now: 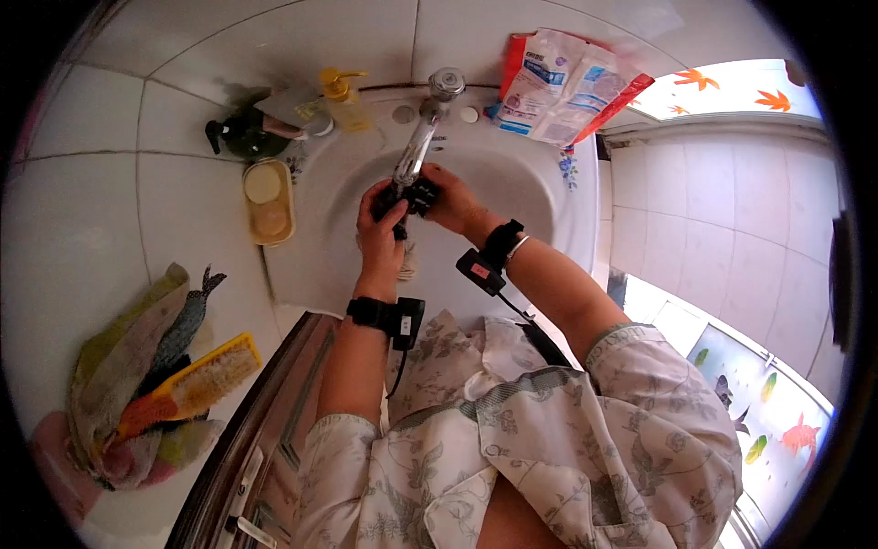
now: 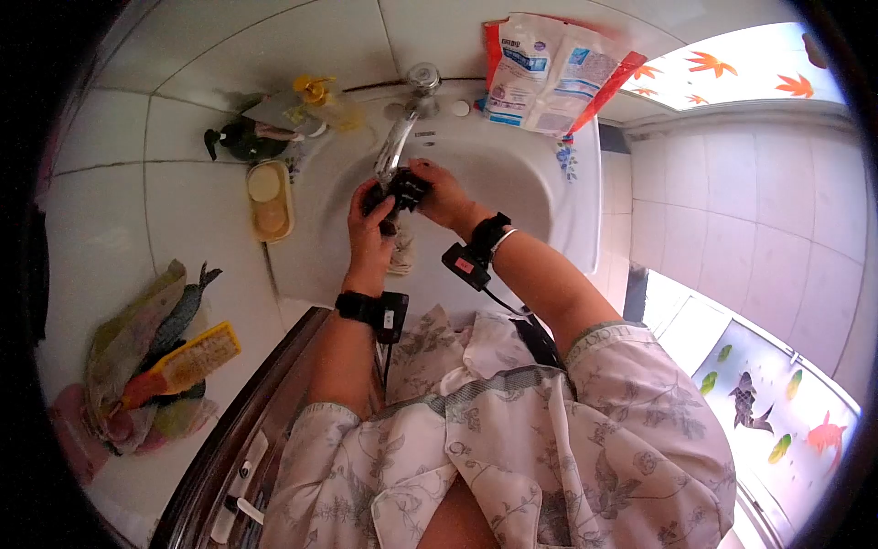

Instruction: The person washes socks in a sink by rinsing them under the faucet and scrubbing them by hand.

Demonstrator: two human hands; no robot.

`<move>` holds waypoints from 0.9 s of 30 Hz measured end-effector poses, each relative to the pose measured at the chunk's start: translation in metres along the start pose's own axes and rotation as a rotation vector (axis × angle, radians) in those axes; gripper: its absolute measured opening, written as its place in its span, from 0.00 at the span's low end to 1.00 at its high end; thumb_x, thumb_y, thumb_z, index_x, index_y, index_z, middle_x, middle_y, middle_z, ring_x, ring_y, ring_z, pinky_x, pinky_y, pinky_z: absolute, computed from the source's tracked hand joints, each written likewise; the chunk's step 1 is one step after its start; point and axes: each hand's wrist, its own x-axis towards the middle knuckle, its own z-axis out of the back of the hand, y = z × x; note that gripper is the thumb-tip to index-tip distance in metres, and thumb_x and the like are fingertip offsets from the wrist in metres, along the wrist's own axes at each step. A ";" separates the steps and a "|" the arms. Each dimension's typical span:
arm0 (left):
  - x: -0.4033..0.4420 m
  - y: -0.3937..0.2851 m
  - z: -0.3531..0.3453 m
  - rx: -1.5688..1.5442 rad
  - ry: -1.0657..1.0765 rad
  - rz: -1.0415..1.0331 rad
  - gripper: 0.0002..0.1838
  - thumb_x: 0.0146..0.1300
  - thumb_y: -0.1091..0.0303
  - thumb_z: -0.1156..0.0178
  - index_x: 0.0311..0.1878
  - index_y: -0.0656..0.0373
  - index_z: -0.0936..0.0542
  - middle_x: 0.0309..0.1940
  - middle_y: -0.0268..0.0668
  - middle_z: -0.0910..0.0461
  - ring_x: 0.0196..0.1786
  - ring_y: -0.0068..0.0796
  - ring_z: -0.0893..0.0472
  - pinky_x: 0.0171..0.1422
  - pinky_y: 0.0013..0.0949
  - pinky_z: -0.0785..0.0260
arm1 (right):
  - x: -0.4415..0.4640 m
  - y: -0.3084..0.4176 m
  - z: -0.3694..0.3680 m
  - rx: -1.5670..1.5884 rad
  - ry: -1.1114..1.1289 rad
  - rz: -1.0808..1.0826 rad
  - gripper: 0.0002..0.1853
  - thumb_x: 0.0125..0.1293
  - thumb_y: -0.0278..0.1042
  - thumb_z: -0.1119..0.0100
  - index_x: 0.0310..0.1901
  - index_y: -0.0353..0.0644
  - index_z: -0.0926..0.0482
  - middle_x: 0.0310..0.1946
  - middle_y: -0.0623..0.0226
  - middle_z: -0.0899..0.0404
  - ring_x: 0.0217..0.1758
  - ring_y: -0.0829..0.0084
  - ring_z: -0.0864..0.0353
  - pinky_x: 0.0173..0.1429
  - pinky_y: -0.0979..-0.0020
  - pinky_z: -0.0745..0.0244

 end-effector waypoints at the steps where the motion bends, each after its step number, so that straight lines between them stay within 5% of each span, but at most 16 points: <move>1: 0.001 0.001 -0.005 -0.003 0.016 0.029 0.21 0.48 0.80 0.41 0.47 0.56 0.30 0.40 0.33 0.28 0.42 0.25 0.28 0.45 0.26 0.34 | -0.004 0.005 0.001 0.007 -0.026 -0.024 0.13 0.59 0.39 0.49 0.42 0.42 0.30 0.35 0.69 0.27 0.38 0.73 0.28 0.38 0.71 0.33; 6: 0.015 0.022 -0.003 -0.206 0.056 0.111 0.19 0.54 0.72 0.43 0.51 0.55 0.31 0.43 0.32 0.28 0.45 0.25 0.29 0.50 0.28 0.36 | -0.006 0.008 0.000 0.034 -0.158 0.064 0.11 0.59 0.41 0.48 0.39 0.45 0.29 0.34 0.70 0.27 0.37 0.73 0.28 0.37 0.71 0.33; 9: 0.020 0.017 0.004 -0.371 -0.026 0.147 0.17 0.61 0.58 0.51 0.52 0.53 0.33 0.45 0.32 0.29 0.49 0.25 0.29 0.52 0.30 0.37 | 0.004 -0.007 -0.009 -0.272 -0.061 0.141 0.10 0.61 0.29 0.51 0.45 0.42 0.30 0.36 0.71 0.28 0.42 0.76 0.30 0.48 0.76 0.34; 13: 0.018 0.005 0.009 -0.426 -0.064 0.169 0.16 0.60 0.59 0.48 0.50 0.52 0.33 0.45 0.33 0.29 0.48 0.28 0.29 0.49 0.32 0.35 | 0.005 -0.027 -0.026 -0.617 -0.043 0.285 0.11 0.63 0.30 0.53 0.46 0.40 0.31 0.40 0.71 0.27 0.43 0.78 0.31 0.50 0.76 0.34; 15: 0.012 0.004 -0.001 -0.195 -0.158 0.236 0.16 0.58 0.61 0.46 0.49 0.49 0.33 0.44 0.32 0.28 0.47 0.30 0.28 0.45 0.36 0.33 | -0.003 -0.022 -0.018 -0.815 -0.056 0.358 0.10 0.62 0.29 0.52 0.44 0.38 0.32 0.38 0.67 0.27 0.41 0.77 0.30 0.47 0.75 0.34; 20: 0.002 0.023 -0.007 -0.275 -0.030 0.347 0.11 0.57 0.65 0.46 0.45 0.48 0.28 0.42 0.32 0.25 0.46 0.32 0.26 0.44 0.41 0.33 | -0.031 0.029 -0.024 -1.356 -0.211 0.663 0.10 0.59 0.27 0.50 0.42 0.37 0.33 0.38 0.58 0.28 0.38 0.69 0.27 0.42 0.71 0.31; 23: -0.008 0.022 -0.011 -0.323 -0.132 0.456 0.12 0.56 0.66 0.45 0.45 0.47 0.27 0.43 0.32 0.25 0.46 0.33 0.27 0.44 0.40 0.34 | -0.039 0.075 -0.071 -1.362 -0.359 0.870 0.13 0.56 0.25 0.49 0.44 0.41 0.31 0.41 0.56 0.30 0.40 0.62 0.26 0.41 0.68 0.29; 25: -0.014 0.021 -0.008 -0.325 -0.133 0.484 0.13 0.54 0.67 0.44 0.45 0.47 0.26 0.44 0.33 0.26 0.46 0.34 0.27 0.44 0.40 0.34 | -0.035 0.100 -0.089 -1.743 -0.349 1.130 0.17 0.55 0.22 0.50 0.48 0.47 0.30 0.44 0.56 0.32 0.40 0.59 0.26 0.43 0.65 0.28; 27: -0.019 0.021 -0.001 -0.300 -0.112 0.461 0.13 0.54 0.66 0.44 0.44 0.46 0.26 0.44 0.33 0.26 0.45 0.33 0.27 0.44 0.40 0.34 | -0.024 0.121 -0.089 -1.941 -0.195 1.148 0.20 0.54 0.21 0.51 0.50 0.49 0.31 0.45 0.56 0.33 0.41 0.58 0.26 0.44 0.64 0.28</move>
